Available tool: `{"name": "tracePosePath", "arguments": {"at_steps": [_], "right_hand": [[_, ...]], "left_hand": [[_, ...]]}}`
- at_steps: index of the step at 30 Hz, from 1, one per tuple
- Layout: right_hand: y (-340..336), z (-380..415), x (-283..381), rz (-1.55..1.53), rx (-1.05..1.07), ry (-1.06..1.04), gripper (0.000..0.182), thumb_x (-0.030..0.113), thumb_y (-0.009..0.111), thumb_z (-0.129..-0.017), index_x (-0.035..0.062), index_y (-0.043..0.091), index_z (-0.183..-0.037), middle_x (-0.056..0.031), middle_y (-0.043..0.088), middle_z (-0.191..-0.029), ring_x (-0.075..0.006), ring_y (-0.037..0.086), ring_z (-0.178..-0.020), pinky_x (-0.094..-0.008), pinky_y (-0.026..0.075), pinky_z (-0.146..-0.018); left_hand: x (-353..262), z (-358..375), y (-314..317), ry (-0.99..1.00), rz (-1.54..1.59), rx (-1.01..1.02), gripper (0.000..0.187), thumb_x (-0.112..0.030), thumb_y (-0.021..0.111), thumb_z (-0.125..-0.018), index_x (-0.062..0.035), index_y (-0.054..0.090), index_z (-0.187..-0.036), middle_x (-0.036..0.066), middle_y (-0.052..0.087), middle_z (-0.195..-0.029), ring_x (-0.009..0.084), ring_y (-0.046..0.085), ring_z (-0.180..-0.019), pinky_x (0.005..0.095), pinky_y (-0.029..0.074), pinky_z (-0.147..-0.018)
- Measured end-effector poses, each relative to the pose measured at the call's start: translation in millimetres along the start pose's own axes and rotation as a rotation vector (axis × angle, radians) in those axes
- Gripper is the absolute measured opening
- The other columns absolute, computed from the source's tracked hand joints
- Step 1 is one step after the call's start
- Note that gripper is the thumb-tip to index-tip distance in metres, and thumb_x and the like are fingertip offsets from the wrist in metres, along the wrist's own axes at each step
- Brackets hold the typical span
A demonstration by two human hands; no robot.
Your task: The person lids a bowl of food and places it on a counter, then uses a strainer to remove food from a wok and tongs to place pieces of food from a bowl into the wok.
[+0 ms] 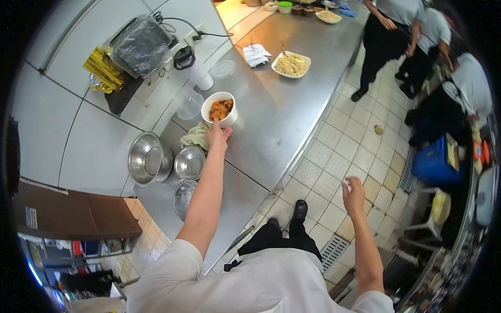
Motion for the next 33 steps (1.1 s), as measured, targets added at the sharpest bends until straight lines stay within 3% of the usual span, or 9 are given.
{"name": "tracePosePath", "arguments": {"at_steps": [12, 15, 17, 20, 23, 24, 27, 29, 33], "right_hand": [[155.6, -194.4, 161.4, -0.461, 0.321, -0.293, 0.022, 0.009, 0.062, -0.074, 0.0000, 0.057, -0.093, -0.0126, 0.058, -0.092, -0.0202, 0.059, -0.075, -0.0295, 0.048, -0.060], [192.6, -233.0, 186.8, -0.644, 0.513, -0.148, 0.029, 0.023, 0.056, -0.082, -0.0027, 0.057, -0.096, -0.0139, 0.059, -0.094, -0.0175, 0.059, -0.076, -0.0279, 0.047, -0.060], [207.6, -236.4, 203.0, -0.865, 0.994, 0.278, 0.052, 0.044, 0.042, -0.087, -0.0046, 0.056, -0.099, -0.0152, 0.060, -0.093, -0.0172, 0.059, -0.077, -0.0279, 0.047, -0.061], [195.0, -229.8, 218.6, -0.602, 1.148, -0.032, 0.075, 0.063, 0.034, -0.081, -0.0055, 0.059, -0.095, -0.0143, 0.060, -0.080, -0.0203, 0.057, -0.070, -0.0325, 0.047, -0.061], [209.2, -265.0, 215.9, -0.454, 1.307, -0.034, 0.073, 0.063, 0.034, -0.081, -0.0048, 0.062, -0.085, -0.0139, 0.061, -0.072, -0.0222, 0.057, -0.067, -0.0348, 0.046, -0.062], [234.9, -281.1, 215.6, -0.599, 1.192, -0.068, 0.059, 0.049, 0.039, -0.085, -0.0037, 0.062, -0.075, -0.0153, 0.061, -0.066, -0.0292, 0.058, -0.063, -0.0387, 0.045, -0.062], [274.7, -356.3, 260.0, -0.251, 0.453, -0.828, 0.019, 0.017, 0.054, -0.076, 0.0013, 0.062, -0.083, -0.0177, 0.060, -0.087, -0.0359, 0.054, -0.082, -0.0383, 0.045, -0.072], [308.2, -397.9, 280.5, -0.186, 0.137, -0.942, 0.016, 0.015, 0.051, -0.075, 0.0035, 0.060, -0.083, -0.0162, 0.057, -0.091, -0.0314, 0.050, -0.091, -0.0404, 0.042, -0.076], [358.5, -450.5, 271.7, 0.134, 0.231, -1.086, 0.011, 0.010, 0.048, -0.072, 0.0059, 0.056, -0.079, -0.0093, 0.055, -0.087, -0.0267, 0.049, -0.091, -0.0374, 0.042, -0.074]], "left_hand": [[-0.2, 52.2, -5.5, 0.133, -0.168, -0.142, 0.022, -0.011, 0.051, -0.080, -0.0013, 0.037, -0.094, 0.007, 0.050, -0.081, 0.0121, 0.053, -0.062, 0.0254, 0.046, -0.048], [33.1, 72.8, -21.9, 0.135, -0.204, -0.176, 0.024, -0.011, 0.050, -0.081, -0.0025, 0.037, -0.099, 0.008, 0.049, -0.088, 0.0138, 0.053, -0.077, 0.0263, 0.049, -0.056], [34.6, 99.0, -16.2, 0.103, -0.193, -0.218, 0.020, -0.011, 0.051, -0.079, -0.0027, 0.042, -0.095, 0.005, 0.049, -0.081, 0.0103, 0.049, -0.078, 0.0238, 0.044, -0.058], [73.4, 108.7, -18.7, 0.264, -0.375, -0.275, 0.015, -0.010, 0.051, -0.079, -0.0030, 0.045, -0.091, 0.004, 0.050, -0.081, 0.0102, 0.049, -0.077, 0.0232, 0.043, -0.062], [64.9, 129.8, 6.0, 0.198, -0.117, -0.330, 0.008, -0.006, 0.050, -0.077, -0.0054, 0.046, -0.085, 0.003, 0.051, -0.081, 0.0093, 0.050, -0.074, 0.0231, 0.042, -0.062], [54.3, 134.7, 13.5, 0.113, 0.045, -0.337, 0.007, -0.005, 0.050, -0.077, -0.0067, 0.045, -0.082, 0.002, 0.051, -0.080, 0.0084, 0.050, -0.072, 0.0231, 0.042, -0.062], [59.1, 138.0, 17.0, 0.041, 0.202, -0.389, 0.009, -0.003, 0.049, -0.077, -0.0100, 0.043, -0.077, 0.000, 0.052, -0.079, 0.0065, 0.049, -0.069, 0.0223, 0.042, -0.061], [66.5, 138.0, 16.8, 0.027, 0.186, -0.382, 0.007, -0.003, 0.047, -0.077, -0.0087, 0.045, -0.081, 0.002, 0.053, -0.085, 0.0111, 0.054, -0.079, 0.0296, 0.048, -0.070], [71.5, 138.7, 17.3, 0.044, 0.192, -0.452, 0.004, -0.005, 0.048, -0.078, -0.0086, 0.046, -0.080, 0.002, 0.053, -0.082, 0.0114, 0.054, -0.077, 0.0304, 0.048, -0.069]]}}
Point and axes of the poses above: each hand's wrist, its own z-axis away from the middle knuckle, its own y-axis out of the palm, x = y × z, the point moved 2 cm from there along -z, towards the middle knuckle
